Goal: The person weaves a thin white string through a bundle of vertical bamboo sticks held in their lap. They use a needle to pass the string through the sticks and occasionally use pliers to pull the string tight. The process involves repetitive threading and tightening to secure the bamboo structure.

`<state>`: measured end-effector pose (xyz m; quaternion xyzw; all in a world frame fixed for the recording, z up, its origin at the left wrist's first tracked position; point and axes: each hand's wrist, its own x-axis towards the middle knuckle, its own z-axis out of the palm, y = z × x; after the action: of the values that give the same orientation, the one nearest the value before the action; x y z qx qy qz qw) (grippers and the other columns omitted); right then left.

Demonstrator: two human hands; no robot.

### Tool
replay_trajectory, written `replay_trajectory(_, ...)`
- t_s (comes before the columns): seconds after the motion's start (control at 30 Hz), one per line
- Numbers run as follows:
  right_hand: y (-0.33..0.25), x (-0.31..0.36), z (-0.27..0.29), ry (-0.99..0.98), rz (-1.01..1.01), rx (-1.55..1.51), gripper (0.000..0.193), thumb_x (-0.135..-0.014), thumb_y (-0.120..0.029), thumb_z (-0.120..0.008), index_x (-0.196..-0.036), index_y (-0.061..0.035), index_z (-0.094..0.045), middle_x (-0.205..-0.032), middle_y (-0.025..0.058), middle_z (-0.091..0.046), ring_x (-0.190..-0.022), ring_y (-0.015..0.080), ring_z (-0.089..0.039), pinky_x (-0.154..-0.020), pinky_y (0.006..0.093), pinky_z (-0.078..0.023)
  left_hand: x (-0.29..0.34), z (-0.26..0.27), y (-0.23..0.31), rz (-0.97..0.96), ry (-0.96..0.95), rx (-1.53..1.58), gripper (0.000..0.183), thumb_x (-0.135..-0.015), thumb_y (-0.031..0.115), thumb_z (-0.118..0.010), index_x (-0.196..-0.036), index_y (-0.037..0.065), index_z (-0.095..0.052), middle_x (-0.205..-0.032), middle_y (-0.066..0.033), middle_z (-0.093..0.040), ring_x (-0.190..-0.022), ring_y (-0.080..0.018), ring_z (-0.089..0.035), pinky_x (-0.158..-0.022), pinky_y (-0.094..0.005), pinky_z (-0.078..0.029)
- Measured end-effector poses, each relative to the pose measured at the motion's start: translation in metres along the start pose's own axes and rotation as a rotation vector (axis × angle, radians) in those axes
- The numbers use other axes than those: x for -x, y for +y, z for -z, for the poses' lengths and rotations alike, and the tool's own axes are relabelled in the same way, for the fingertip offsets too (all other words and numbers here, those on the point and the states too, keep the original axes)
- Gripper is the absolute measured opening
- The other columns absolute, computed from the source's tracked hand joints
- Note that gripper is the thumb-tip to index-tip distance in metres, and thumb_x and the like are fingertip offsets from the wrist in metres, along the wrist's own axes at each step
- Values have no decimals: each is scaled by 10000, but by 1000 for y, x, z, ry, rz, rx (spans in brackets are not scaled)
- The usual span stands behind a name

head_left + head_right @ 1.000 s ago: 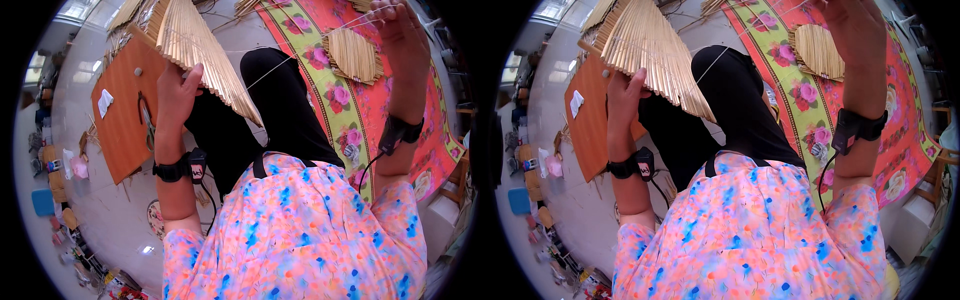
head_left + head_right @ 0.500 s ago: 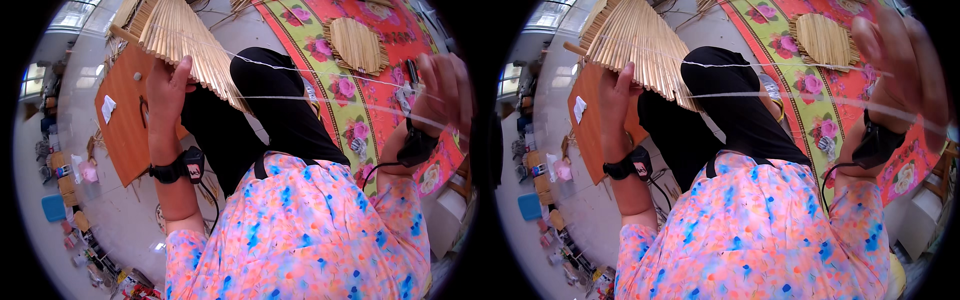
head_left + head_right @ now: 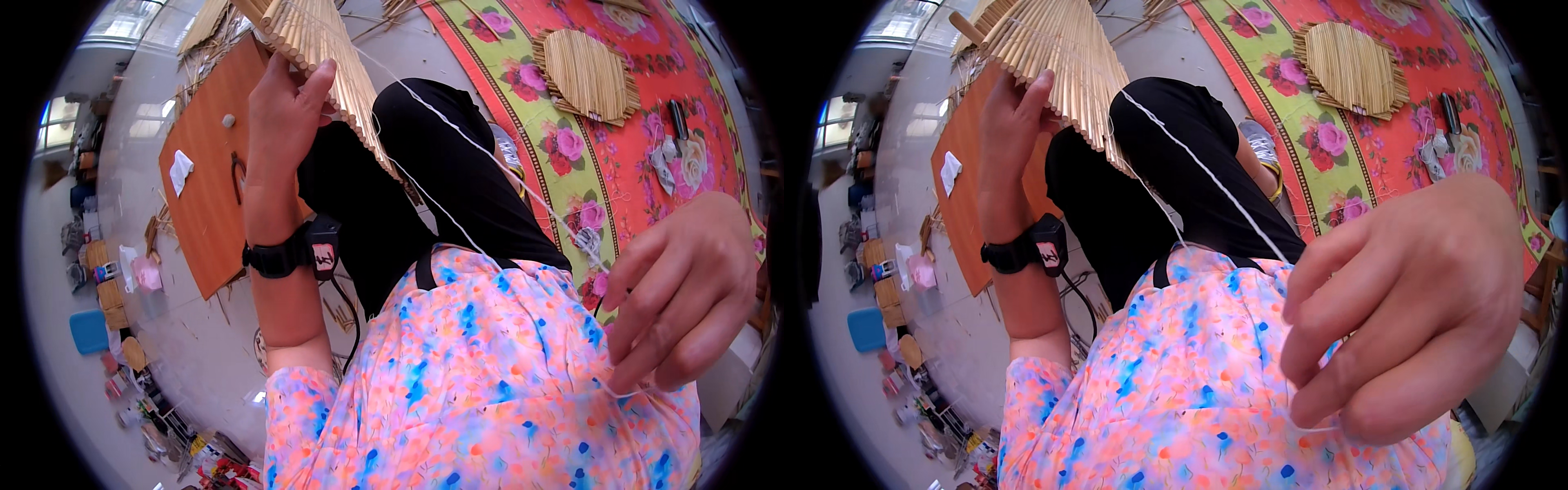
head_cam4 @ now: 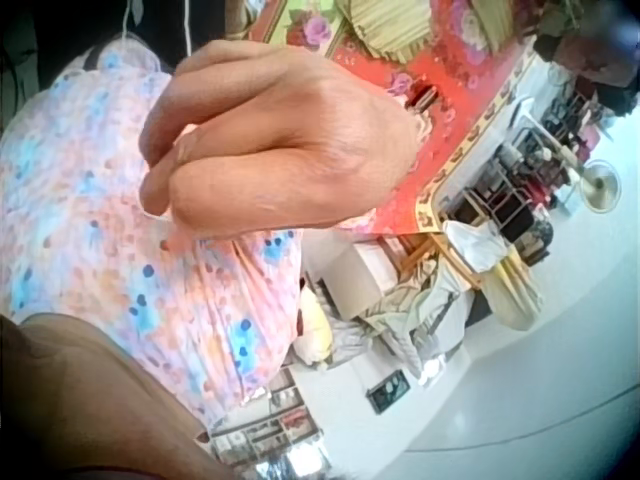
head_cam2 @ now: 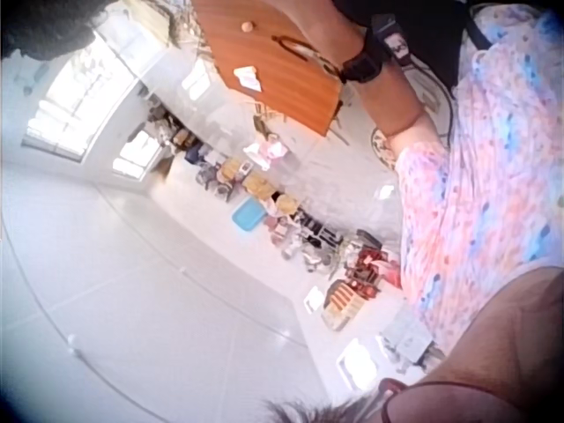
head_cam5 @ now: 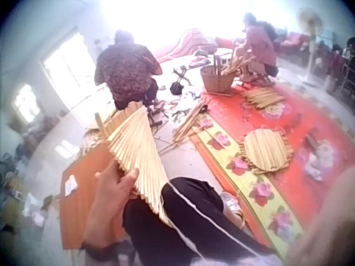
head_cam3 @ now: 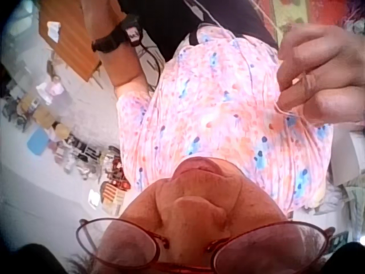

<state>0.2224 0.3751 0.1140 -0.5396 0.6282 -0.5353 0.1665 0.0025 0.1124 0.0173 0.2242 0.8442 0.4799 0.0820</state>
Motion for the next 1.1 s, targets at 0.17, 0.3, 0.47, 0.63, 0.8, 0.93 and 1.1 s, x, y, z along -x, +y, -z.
replay_trajectory(0.17, 9, -23, -19, 49, 92, -129, 158, -949, -53, -534, -845, -33, -651, -1052, 129, -698, -920, 228, -670, -817, 329, -465, -1, 2, -6, -15, -1, 19, 420, -884, 279, -655, -1151, -30, -561, -862, -124, -689, -662, -151, -691, -553, -264, -572)
replay_trajectory(0.3, 26, -54, -29, -24, 99, -130, 144, -953, -72, -560, -886, 14, -654, -1030, 142, -682, -937, 263, -660, -801, 329, -467, -2, 3, -17, -50, 32, 55, 431, -878, 282, -666, -1132, -48, -552, -857, -129, -690, -692, -172, -706, -565, -282, -595)
replay_trajectory(0.47, 48, -83, -45, -196, -21, -176, 246, -947, -55, -560, -1138, 99, -555, -988, 150, -647, -1031, 344, -616, -831, 399, -499, -3, 3, -18, -41, 33, 55, 449, -874, 292, -676, -1111, -67, -547, -843, -137, -687, -688, -185, -707, -558, -292, -598)
replay_trajectory(0.63, 48, -107, -56, -174, 83, -190, 227, -946, -75, -570, -1087, 104, -569, -1040, 175, -648, -1051, 359, -613, -834, 411, -507, 3, 7, -25, -104, 54, 48, 439, -876, 309, -676, -1076, -61, -549, -788, -140, -680, -629, -186, -693, -548, -297, -577)
replay_trajectory(0.8, 42, -120, -62, -98, 123, -210, 208, -950, -70, -565, -1036, 119, -571, -1091, 205, -637, -1066, 387, -600, -839, 427, -510, 1, 5, -27, -128, 53, 16, 451, -871, 343, -682, -1057, -47, -553, -727, -130, -674, -588, -204, -680, -562, -307, -545)
replay_trajectory(0.93, 44, -129, -69, -79, 163, -260, 201, -952, -67, -565, -1002, 128, -572, -1098, 221, -630, -1061, 392, -598, -835, 422, -513, 2, 9, -33, -149, 63, -1, 500, -859, 383, -693, -1076, -43, -551, -733, -131, -684, -612, -216, -687, -603, -313, -540)
replay_trajectory(1.1, 45, -131, -70, -99, 143, -237, 191, -953, -60, -559, -993, 126, -577, -1108, 217, -630, -1054, 389, -601, -829, 418, -513, 17, 9, -43, -181, 101, 57, 572, -852, 402, -698, -1161, -53, -541, -804, -165, -696, -718, -228, -708, -665, -319, -543)
